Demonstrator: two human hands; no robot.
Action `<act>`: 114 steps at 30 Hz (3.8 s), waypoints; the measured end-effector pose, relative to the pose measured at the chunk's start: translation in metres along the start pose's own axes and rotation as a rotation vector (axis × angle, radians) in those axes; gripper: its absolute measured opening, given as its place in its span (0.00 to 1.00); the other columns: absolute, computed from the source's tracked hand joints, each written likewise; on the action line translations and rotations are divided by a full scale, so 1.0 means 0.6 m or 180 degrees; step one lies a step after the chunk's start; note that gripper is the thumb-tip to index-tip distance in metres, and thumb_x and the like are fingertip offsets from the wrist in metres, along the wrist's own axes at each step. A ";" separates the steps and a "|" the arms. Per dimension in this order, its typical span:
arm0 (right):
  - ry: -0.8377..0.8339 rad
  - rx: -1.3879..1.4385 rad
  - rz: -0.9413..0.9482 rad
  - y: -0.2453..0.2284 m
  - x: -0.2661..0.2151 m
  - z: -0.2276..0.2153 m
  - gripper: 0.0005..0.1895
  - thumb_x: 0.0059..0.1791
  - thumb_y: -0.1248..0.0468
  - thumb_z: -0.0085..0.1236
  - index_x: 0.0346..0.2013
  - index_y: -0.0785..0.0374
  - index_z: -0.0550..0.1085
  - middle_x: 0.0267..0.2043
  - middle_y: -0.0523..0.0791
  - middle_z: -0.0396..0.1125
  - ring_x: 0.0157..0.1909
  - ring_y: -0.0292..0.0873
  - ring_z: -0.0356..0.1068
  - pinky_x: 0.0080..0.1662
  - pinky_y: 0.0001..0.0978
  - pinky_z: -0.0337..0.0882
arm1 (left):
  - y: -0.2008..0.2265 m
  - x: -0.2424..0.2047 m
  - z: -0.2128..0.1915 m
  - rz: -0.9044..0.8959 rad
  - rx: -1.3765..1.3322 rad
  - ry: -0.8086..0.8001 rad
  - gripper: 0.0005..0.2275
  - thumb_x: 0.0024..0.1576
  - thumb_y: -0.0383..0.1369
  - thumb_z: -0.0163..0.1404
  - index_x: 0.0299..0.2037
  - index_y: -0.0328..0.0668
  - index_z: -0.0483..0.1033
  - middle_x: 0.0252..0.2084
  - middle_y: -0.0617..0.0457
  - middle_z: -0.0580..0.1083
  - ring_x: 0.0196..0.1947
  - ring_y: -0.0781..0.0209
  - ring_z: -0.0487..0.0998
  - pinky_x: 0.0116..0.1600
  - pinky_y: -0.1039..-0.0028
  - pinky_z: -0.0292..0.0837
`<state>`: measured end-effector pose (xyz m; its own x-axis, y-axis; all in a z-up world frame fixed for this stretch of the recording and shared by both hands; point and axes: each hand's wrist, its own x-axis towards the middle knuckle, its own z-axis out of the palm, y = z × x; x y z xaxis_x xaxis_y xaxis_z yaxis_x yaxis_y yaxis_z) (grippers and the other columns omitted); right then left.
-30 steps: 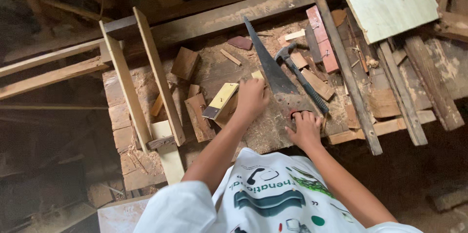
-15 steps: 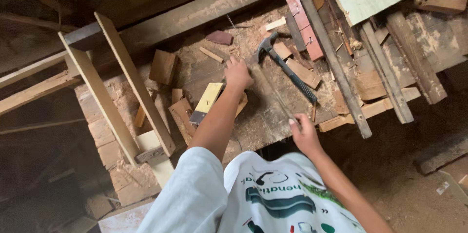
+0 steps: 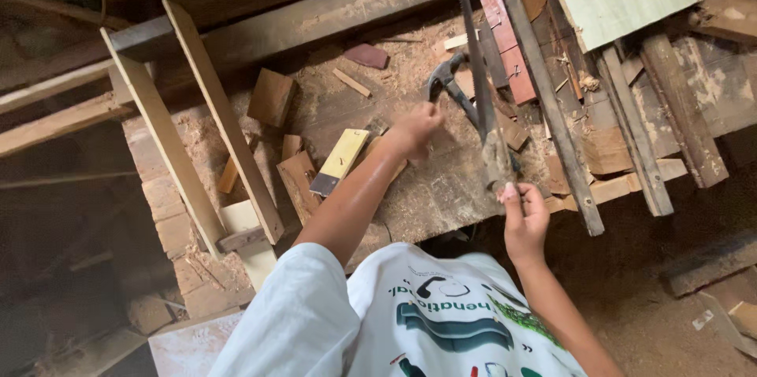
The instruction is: The person uses a hand saw to cut a small piece of wood on a workbench. They hold the wood with one hand and saw with the other, then inspect the cut piece and place it aside.
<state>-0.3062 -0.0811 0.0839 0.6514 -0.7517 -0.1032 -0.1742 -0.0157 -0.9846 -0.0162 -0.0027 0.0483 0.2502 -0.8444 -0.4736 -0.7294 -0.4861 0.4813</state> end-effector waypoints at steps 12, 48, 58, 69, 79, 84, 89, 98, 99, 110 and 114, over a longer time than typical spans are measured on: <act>0.0106 0.0104 0.0422 0.036 -0.020 0.005 0.10 0.58 0.60 0.55 0.38 0.65 0.71 0.36 0.39 0.69 0.37 0.29 0.64 0.41 0.21 0.64 | 0.041 0.019 0.072 -0.0613 0.1011 0.0302 0.20 0.56 0.37 0.54 0.56 0.36 0.73 0.62 0.37 0.68 0.64 0.42 0.69 0.69 0.50 0.63; -0.1089 -0.1609 0.0854 0.077 -0.046 -0.014 0.17 0.55 0.56 0.56 0.32 0.68 0.71 0.26 0.44 0.71 0.29 0.33 0.70 0.33 0.28 0.69 | 0.096 -0.140 0.260 -0.0524 -0.0598 0.2350 0.24 0.42 0.27 0.61 0.51 0.33 0.73 0.48 0.42 0.68 0.54 0.42 0.67 0.58 0.55 0.63; -0.0781 -0.1470 0.0595 0.073 -0.076 -0.027 0.18 0.55 0.56 0.59 0.31 0.68 0.73 0.25 0.45 0.71 0.27 0.32 0.66 0.31 0.26 0.66 | 0.083 -0.136 0.277 -0.0069 -0.0510 0.2182 0.31 0.37 0.23 0.59 0.57 0.32 0.73 0.53 0.43 0.69 0.58 0.44 0.67 0.60 0.60 0.64; -0.0851 -0.0107 -0.0049 0.103 -0.107 -0.070 0.17 0.60 0.57 0.51 0.32 0.66 0.68 0.31 0.41 0.68 0.35 0.31 0.67 0.40 0.25 0.69 | 0.101 -0.135 0.294 -0.0368 -0.0185 0.2160 0.28 0.40 0.23 0.56 0.56 0.36 0.73 0.53 0.41 0.68 0.59 0.41 0.66 0.59 0.58 0.65; -0.0293 -0.1586 -0.1364 0.065 -0.068 -0.115 0.12 0.55 0.63 0.60 0.36 0.69 0.70 0.34 0.52 0.67 0.37 0.52 0.67 0.41 0.43 0.68 | 0.176 -0.168 0.338 -0.0918 -0.1047 0.2875 0.31 0.41 0.22 0.59 0.59 0.38 0.68 0.52 0.34 0.65 0.52 0.33 0.69 0.55 0.53 0.68; -0.0574 -0.2100 -0.2177 0.044 -0.004 -0.066 0.11 0.53 0.62 0.62 0.39 0.68 0.72 0.43 0.54 0.68 0.50 0.59 0.65 0.55 0.51 0.65 | 0.186 -0.177 0.332 -0.0902 -0.1826 0.3037 0.27 0.47 0.19 0.55 0.60 0.43 0.69 0.51 0.36 0.66 0.51 0.33 0.72 0.53 0.55 0.72; -0.1105 -0.2765 -0.2118 0.032 0.035 -0.005 0.21 0.45 0.62 0.63 0.49 0.69 0.72 0.51 0.58 0.64 0.57 0.62 0.61 0.56 0.53 0.63 | 0.161 -0.158 0.334 -0.0968 -0.2583 0.3287 0.21 0.48 0.26 0.60 0.54 0.42 0.74 0.45 0.42 0.73 0.40 0.48 0.79 0.43 0.63 0.78; -0.2522 -0.2453 -0.1256 -0.036 -0.009 0.062 0.25 0.42 0.63 0.65 0.53 0.64 0.73 0.53 0.53 0.69 0.57 0.58 0.67 0.55 0.44 0.69 | 0.108 -0.204 0.281 -0.1037 -0.3293 0.2169 0.21 0.48 0.31 0.62 0.53 0.40 0.78 0.39 0.46 0.78 0.37 0.57 0.79 0.44 0.69 0.76; -0.2455 -0.2359 -0.1201 -0.040 -0.008 0.067 0.24 0.42 0.63 0.66 0.52 0.64 0.74 0.52 0.52 0.70 0.55 0.57 0.69 0.54 0.43 0.70 | 0.100 -0.208 0.268 -0.1045 -0.3302 0.2091 0.22 0.47 0.31 0.61 0.54 0.39 0.77 0.40 0.45 0.78 0.38 0.57 0.79 0.45 0.68 0.77; -0.1525 -0.0869 0.1222 0.146 0.024 0.057 0.22 0.50 0.59 0.62 0.54 0.71 0.75 0.40 0.43 0.73 0.40 0.35 0.70 0.42 0.27 0.69 | 0.002 -0.294 0.111 -0.1543 -0.1891 0.2221 0.20 0.56 0.39 0.56 0.56 0.36 0.74 0.50 0.42 0.73 0.50 0.49 0.74 0.56 0.60 0.72; -0.1471 -0.0556 0.1885 0.182 0.023 0.042 0.22 0.50 0.60 0.62 0.54 0.72 0.75 0.38 0.46 0.71 0.34 0.38 0.69 0.37 0.31 0.70 | -0.049 -0.342 0.104 -0.1980 -0.0328 0.2109 0.28 0.43 0.34 0.60 0.56 0.36 0.70 0.51 0.37 0.70 0.52 0.42 0.70 0.55 0.54 0.65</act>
<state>-0.2976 -0.0765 -0.0288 0.6487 -0.3160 -0.6923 -0.6790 0.1705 -0.7141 -0.0860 0.1989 0.0852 0.9165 -0.3644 -0.1647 -0.2883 -0.8875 0.3595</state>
